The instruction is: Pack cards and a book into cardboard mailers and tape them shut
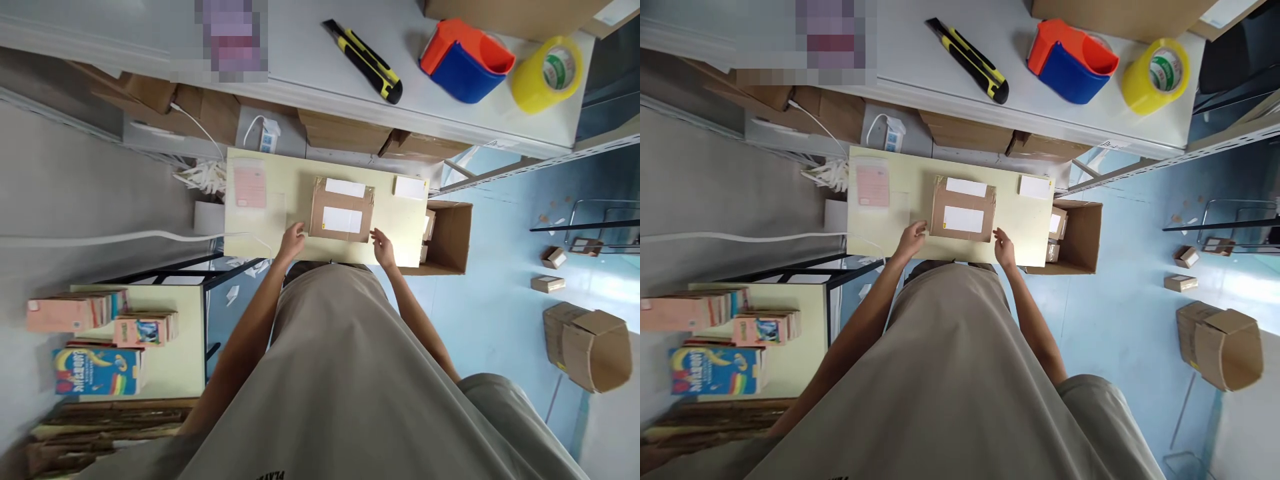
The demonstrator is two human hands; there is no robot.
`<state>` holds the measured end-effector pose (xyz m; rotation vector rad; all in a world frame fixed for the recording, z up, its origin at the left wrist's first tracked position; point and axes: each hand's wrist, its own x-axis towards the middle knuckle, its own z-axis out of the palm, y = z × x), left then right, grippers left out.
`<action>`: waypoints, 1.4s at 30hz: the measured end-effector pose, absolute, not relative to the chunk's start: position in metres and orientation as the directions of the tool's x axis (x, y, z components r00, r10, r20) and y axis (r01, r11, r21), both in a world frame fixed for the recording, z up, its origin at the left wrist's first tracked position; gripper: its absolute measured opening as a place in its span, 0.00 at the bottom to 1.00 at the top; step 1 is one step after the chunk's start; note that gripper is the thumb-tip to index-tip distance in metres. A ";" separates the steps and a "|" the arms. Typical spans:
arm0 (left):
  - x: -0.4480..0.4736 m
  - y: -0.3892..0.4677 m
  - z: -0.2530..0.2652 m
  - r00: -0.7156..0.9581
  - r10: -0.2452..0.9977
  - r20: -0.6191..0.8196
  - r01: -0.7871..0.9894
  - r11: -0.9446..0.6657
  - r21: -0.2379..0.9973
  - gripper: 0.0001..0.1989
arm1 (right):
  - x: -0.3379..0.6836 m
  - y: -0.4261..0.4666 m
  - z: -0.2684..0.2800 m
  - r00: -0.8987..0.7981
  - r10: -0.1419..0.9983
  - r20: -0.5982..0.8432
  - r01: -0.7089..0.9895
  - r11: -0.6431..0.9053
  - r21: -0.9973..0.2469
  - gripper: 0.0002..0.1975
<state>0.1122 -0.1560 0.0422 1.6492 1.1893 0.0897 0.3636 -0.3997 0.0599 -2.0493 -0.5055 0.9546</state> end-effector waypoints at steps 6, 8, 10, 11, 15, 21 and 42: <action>0.160 -0.118 0.038 0.422 0.797 -0.432 0.481 0.207 0.852 0.36 | 0.398 -0.360 0.070 0.684 0.593 -0.425 -0.098 -0.502 -0.859 0.37; 0.170 -0.115 0.040 0.448 0.781 -0.434 0.452 0.221 0.864 0.36 | 0.403 -0.350 0.072 0.667 0.588 -0.458 -0.165 -0.482 -0.860 0.38; 0.172 -0.116 0.043 0.461 0.780 -0.424 0.471 0.189 0.862 0.36 | 0.404 -0.345 0.077 0.670 0.593 -0.447 -0.192 -0.444 -0.876 0.40; 0.170 -0.117 0.045 0.466 0.783 -0.411 0.486 0.162 0.859 0.36 | 0.405 -0.344 0.080 0.677 0.602 -0.424 -0.186 -0.417 -0.890 0.40; 0.153 -0.124 0.056 0.503 0.796 -0.337 0.463 0.081 0.883 0.38 | 0.407 -0.353 0.101 0.697 0.648 -0.307 -0.090 -0.345 -0.934 0.41; 0.141 -0.138 0.067 0.512 0.790 -0.336 0.447 0.088 0.890 0.35 | 0.399 -0.363 0.112 0.681 0.653 -0.329 -0.015 -0.438 -0.899 0.41; 0.038 -0.066 0.033 0.241 0.873 -0.424 0.557 0.234 0.797 0.32 | 0.306 -0.257 0.197 0.740 0.672 -0.019 0.318 -0.375 -0.871 0.12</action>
